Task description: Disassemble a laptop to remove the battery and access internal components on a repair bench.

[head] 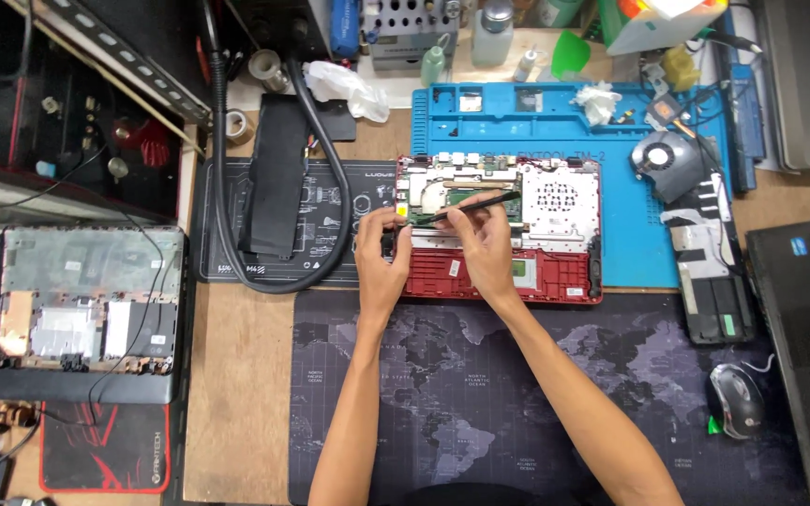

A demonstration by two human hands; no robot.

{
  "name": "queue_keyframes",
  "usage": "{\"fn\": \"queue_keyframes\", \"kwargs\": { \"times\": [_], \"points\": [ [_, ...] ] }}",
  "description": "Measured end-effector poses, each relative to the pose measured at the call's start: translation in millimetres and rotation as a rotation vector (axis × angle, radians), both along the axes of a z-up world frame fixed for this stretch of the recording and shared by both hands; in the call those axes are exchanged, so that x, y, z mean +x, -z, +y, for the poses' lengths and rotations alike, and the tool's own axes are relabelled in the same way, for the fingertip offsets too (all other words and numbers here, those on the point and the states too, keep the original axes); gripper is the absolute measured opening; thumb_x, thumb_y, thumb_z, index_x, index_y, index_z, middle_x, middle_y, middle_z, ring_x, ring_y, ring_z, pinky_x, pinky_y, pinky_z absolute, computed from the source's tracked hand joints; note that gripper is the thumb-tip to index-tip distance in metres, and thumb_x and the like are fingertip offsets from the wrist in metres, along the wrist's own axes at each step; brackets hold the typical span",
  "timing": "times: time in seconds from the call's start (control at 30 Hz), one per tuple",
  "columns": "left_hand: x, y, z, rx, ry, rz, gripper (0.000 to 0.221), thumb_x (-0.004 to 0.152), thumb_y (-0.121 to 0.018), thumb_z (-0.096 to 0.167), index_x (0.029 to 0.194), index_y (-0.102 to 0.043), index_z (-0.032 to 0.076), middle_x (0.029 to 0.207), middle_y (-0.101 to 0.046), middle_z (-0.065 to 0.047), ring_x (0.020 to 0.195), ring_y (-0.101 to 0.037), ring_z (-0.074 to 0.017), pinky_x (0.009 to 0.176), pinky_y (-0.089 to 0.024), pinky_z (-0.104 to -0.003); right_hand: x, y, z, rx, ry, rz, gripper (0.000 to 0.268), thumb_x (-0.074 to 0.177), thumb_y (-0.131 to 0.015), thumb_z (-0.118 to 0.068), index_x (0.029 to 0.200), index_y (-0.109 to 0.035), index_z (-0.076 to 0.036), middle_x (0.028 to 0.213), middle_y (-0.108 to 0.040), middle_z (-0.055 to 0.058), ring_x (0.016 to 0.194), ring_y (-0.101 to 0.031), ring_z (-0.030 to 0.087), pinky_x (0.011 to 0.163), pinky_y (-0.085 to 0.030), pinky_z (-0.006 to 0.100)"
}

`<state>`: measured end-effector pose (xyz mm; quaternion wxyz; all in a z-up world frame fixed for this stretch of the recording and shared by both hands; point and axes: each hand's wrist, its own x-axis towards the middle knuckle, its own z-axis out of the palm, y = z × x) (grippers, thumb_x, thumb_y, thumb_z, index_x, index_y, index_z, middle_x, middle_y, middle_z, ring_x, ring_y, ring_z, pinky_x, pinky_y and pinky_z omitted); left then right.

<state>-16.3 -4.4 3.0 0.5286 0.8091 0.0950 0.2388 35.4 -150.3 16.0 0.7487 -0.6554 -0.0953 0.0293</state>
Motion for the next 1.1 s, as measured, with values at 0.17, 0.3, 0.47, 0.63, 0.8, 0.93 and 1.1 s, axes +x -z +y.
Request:
{"fn": "queue_keyframes", "kwargs": {
  "times": [0.17,0.3,0.47,0.63,0.8,0.93,1.1],
  "points": [
    [0.4,4.0,0.7,0.033,0.021,0.002,0.008,0.097,-0.065,0.012,0.103,-0.065,0.015,0.113,-0.063,-0.004,0.102,-0.066,-0.0249,0.095,-0.045,-0.039,-9.9,-11.3,-31.7,-0.002,0.03,0.016,0.012,0.105,-0.056,-0.009,0.112,-0.048,-0.005,0.1,-0.071,0.015,0.087,-0.073,0.018,0.082,-0.063,0.028],
    [0.7,5.0,-0.6,0.063,0.014,0.017,0.007,0.098,-0.063,0.013,0.104,-0.066,0.015,0.113,-0.062,-0.003,0.103,-0.065,-0.023,0.095,-0.044,-0.037,-11.0,-10.0,-80.4,-0.096,0.046,0.033,0.012,0.11,-0.048,-0.013,0.119,-0.049,-0.005,0.097,-0.065,0.013,0.087,-0.069,0.019,0.083,-0.063,0.032],
    [-0.8,6.4,-4.2,0.167,0.008,0.006,0.01,0.098,-0.063,0.012,0.107,-0.065,0.015,0.117,-0.06,-0.003,0.107,-0.063,-0.0248,0.096,-0.043,-0.037,-9.4,-14.5,-120.3,-0.235,0.18,-0.085,0.009,0.108,-0.055,-0.006,0.115,-0.053,-0.001,0.1,-0.065,0.013,0.089,-0.071,0.02,0.083,-0.06,0.031],
    [-2.8,-2.1,-25.7,0.429,-0.001,-0.045,0.014,0.095,-0.064,0.006,0.109,-0.066,0.009,0.121,-0.057,-0.012,0.115,-0.059,-0.0329,0.099,-0.043,-0.043,-12.1,-18.8,-113.5,-0.396,0.315,-0.241,0.015,0.107,-0.062,-0.008,0.105,-0.05,0.001,0.1,-0.068,0.019,0.087,-0.074,0.026,0.08,-0.061,0.035],
    [-4.5,-9.7,-74.2,0.519,0.16,-0.039,0.015,0.095,-0.064,0.01,0.109,-0.068,0.009,0.125,-0.059,-0.015,0.127,-0.054,-0.0282,0.109,-0.038,-0.042,-16.5,-14.9,-100.6,-0.564,0.267,-0.312,0.011,0.107,-0.057,-0.005,0.104,-0.052,0.004,0.101,-0.069,0.019,0.09,-0.075,0.035,0.074,-0.062,0.036],
    [1.1,-0.7,-97.1,0.573,0.214,-0.053,0.019,0.097,-0.063,0.014,0.115,-0.066,0.009,0.129,-0.059,-0.015,0.133,-0.051,-0.0297,0.114,-0.033,-0.046,-15.6,-12.3,-102.7,-0.596,0.28,-0.282,0.016,0.108,-0.059,-0.012,0.104,-0.052,0.002,0.102,-0.07,0.017,0.092,-0.074,0.035,0.074,-0.062,0.039],
    [8.9,13.6,-107.2,0.644,0.175,-0.036,0.028,0.097,-0.061,0.018,0.123,-0.06,0.008,0.129,-0.059,-0.015,0.131,-0.054,-0.0307,0.112,-0.035,-0.047,-15.4,-7.0,-101.1,-0.622,0.3,-0.265,0.016,0.107,-0.061,-0.013,0.105,-0.056,0.001,0.101,-0.07,0.019,0.092,-0.074,0.039,0.074,-0.062,0.04]
  ]
}}
